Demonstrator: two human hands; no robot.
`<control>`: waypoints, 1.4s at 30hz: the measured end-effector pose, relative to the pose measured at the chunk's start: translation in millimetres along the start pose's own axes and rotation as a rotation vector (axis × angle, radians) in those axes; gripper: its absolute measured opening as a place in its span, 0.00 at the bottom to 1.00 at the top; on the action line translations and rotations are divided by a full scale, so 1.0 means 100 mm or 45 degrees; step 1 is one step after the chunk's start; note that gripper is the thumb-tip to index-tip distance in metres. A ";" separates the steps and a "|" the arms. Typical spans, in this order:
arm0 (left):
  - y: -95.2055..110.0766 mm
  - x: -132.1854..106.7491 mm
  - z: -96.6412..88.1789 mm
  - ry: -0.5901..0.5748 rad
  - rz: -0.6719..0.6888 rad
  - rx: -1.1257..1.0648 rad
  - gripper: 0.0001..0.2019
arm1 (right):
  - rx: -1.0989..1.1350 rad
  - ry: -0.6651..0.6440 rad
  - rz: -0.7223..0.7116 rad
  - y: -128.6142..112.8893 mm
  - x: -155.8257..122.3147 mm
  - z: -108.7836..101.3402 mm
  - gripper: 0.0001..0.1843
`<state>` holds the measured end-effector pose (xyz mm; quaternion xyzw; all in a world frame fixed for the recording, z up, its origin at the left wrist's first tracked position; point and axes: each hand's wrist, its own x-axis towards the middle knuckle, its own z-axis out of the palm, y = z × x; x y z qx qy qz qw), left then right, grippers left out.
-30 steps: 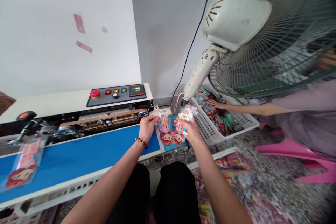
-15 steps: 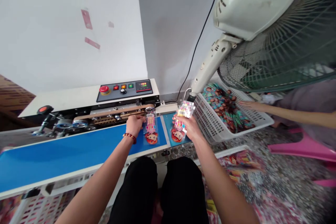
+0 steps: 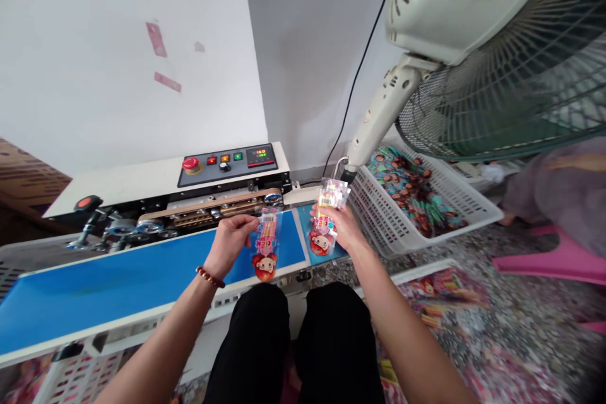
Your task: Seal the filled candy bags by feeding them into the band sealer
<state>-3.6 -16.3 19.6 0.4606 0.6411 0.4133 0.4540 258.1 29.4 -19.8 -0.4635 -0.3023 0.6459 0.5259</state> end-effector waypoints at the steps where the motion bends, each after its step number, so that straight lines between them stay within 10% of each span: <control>1: 0.04 0.02 0.09 -0.033 -0.022 -0.057 0.16 | 0.005 0.018 -0.001 -0.02 -0.01 -0.02 0.17; 8: 0.12 0.38 0.81 -0.218 -0.289 -0.303 0.13 | 0.002 0.102 -0.092 -0.14 -0.08 -0.20 0.20; 14: 0.08 0.47 0.97 -0.150 -0.312 -0.322 0.11 | -0.003 0.128 -0.069 -0.10 -0.10 -0.27 0.23; 22: -0.11 0.53 0.68 0.165 -0.309 0.002 0.08 | 0.032 0.112 -0.061 -0.07 -0.13 -0.20 0.22; 28: -0.21 0.39 0.03 0.201 -0.239 0.418 0.09 | 0.052 0.061 -0.047 -0.02 -0.12 -0.05 0.21; 32: -0.30 0.09 -0.18 0.547 -0.096 0.562 0.12 | 0.005 0.011 0.028 0.04 -0.03 0.07 0.21; 38: -0.14 0.03 0.57 0.082 0.256 0.262 0.18 | -0.121 -0.092 0.086 -0.01 0.09 0.12 0.25; 42: 0.04 0.28 1.08 -0.145 0.195 0.007 0.17 | -0.182 -0.184 0.049 -0.08 0.12 0.11 0.22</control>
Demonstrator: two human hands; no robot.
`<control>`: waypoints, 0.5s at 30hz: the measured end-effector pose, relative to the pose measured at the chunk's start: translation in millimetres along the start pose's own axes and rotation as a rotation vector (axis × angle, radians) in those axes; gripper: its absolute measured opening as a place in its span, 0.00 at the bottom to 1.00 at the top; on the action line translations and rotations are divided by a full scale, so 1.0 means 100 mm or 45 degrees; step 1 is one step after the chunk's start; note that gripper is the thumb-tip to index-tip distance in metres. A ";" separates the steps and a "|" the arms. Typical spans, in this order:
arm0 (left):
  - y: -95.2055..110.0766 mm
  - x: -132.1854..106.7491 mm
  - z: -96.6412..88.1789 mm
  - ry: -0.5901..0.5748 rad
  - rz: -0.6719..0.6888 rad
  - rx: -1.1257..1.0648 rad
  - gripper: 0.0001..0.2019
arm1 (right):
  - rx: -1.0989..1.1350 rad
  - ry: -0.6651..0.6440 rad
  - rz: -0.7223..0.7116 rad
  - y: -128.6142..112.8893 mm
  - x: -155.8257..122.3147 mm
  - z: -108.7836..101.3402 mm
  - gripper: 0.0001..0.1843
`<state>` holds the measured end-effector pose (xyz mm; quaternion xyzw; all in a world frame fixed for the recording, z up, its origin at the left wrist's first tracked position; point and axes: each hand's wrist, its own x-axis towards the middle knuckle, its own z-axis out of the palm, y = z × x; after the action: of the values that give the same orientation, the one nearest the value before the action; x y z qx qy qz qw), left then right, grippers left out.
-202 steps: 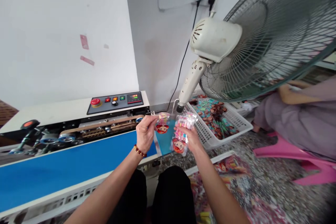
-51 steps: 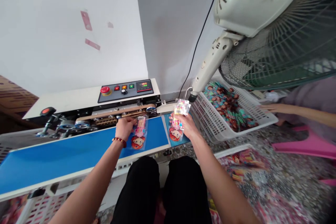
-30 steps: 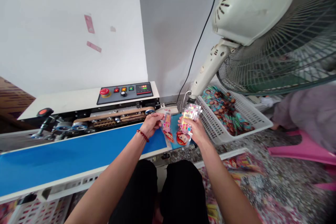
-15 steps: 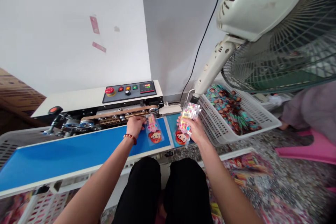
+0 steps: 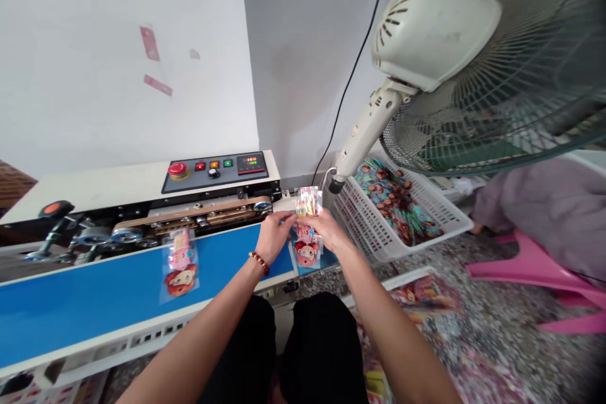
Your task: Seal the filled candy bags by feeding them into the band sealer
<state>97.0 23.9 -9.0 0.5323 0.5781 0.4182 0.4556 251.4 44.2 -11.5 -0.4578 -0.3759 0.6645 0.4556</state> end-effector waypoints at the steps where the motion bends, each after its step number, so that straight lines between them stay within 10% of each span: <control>1: 0.01 0.06 0.06 -0.004 -0.053 -0.071 0.16 | -0.023 -0.013 -0.010 -0.01 0.00 -0.02 0.22; 15: 0.09 -0.04 -0.01 0.077 0.070 -0.314 0.16 | -0.056 -0.006 -0.195 -0.04 -0.15 -0.16 0.20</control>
<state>98.1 20.5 0.1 0.4751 0.5209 0.5143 0.4882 270.3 32.2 -8.4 -0.4361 -0.4253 0.6205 0.4939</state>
